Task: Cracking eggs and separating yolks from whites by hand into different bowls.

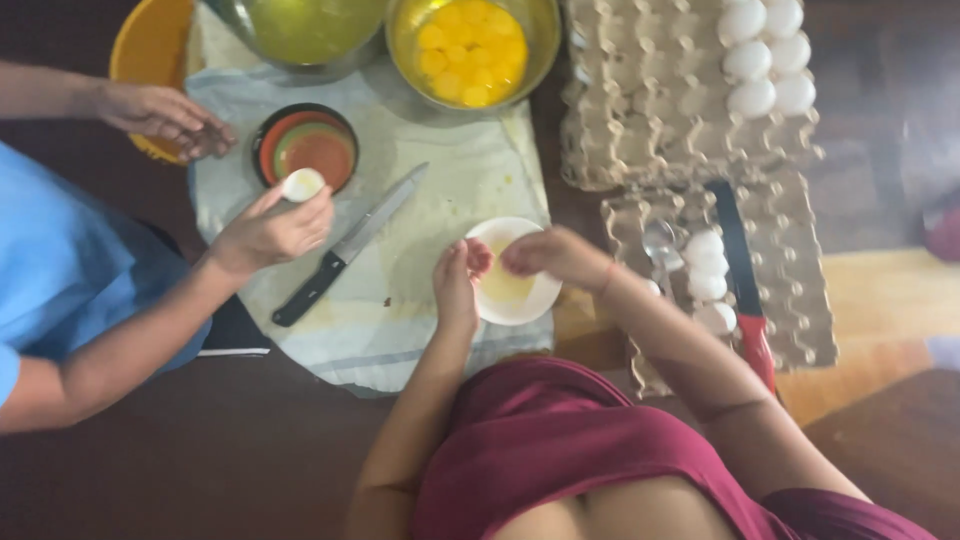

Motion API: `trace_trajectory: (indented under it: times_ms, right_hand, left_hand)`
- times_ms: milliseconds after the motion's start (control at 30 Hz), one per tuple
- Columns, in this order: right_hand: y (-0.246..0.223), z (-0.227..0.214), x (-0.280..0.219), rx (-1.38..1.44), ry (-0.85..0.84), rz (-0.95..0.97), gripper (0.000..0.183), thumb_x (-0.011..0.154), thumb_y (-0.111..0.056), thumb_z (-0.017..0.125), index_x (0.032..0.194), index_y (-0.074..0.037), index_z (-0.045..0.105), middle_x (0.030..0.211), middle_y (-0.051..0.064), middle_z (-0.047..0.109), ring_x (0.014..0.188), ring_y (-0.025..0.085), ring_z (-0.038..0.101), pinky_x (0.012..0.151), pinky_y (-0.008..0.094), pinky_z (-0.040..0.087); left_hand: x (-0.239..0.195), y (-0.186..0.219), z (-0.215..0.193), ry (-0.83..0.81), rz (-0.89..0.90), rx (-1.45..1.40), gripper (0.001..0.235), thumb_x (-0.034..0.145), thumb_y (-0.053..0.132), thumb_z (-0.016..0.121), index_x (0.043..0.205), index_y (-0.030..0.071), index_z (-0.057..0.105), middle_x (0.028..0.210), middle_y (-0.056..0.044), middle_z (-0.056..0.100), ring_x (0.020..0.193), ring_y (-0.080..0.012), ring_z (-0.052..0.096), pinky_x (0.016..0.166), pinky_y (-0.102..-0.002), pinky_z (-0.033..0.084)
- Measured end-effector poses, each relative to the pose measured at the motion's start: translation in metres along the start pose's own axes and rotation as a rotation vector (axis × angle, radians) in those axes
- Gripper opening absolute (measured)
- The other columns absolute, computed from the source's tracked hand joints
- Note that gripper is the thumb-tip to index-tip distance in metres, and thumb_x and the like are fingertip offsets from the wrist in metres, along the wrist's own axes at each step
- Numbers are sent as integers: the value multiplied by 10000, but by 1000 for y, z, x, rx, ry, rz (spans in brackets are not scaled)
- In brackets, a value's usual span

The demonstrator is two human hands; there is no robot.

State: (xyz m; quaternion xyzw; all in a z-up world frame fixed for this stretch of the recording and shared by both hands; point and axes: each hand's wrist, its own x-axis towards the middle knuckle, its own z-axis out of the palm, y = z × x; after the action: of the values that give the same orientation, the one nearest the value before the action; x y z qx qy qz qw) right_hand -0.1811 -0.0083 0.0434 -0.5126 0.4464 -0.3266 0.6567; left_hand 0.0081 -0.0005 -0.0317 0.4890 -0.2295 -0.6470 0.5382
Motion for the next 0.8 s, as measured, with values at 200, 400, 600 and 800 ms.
trace_trajectory:
  times_ms: [200,400,600,800]
  right_hand:
    - [8,46,-28,-619,206,-155,240,935,-195,657,1086,-24,730,1019,187,735,934,381,733,801,448,607]
    - [35,58,-29,-656,244,-189,216,936,-202,665,1071,-42,719,1065,148,742,977,373,736,834,443,612]
    - [32,56,-39,-848,300,-197,306,912,-200,682,1151,-9,689,1126,189,707,970,412,725,825,477,622]
    - [22,54,-55,-667,352,-173,300,950,-186,615,1194,-32,695,1186,188,696,1029,422,713,846,480,615]
  left_hand:
    - [-4,7,0,-81,138,268,232,882,104,788,1079,41,682,946,-54,656,818,-117,657,719,-244,599]
    - [-16,26,12,-128,214,422,136,875,105,773,985,111,694,920,1,677,758,-65,631,679,-200,546]
    - [11,9,-11,-142,461,789,307,787,56,789,737,141,498,689,-11,561,639,-165,632,554,-246,515]
    - [0,44,5,-516,647,1154,490,721,17,695,1203,100,653,1142,-122,654,1136,-316,650,1008,-418,512]
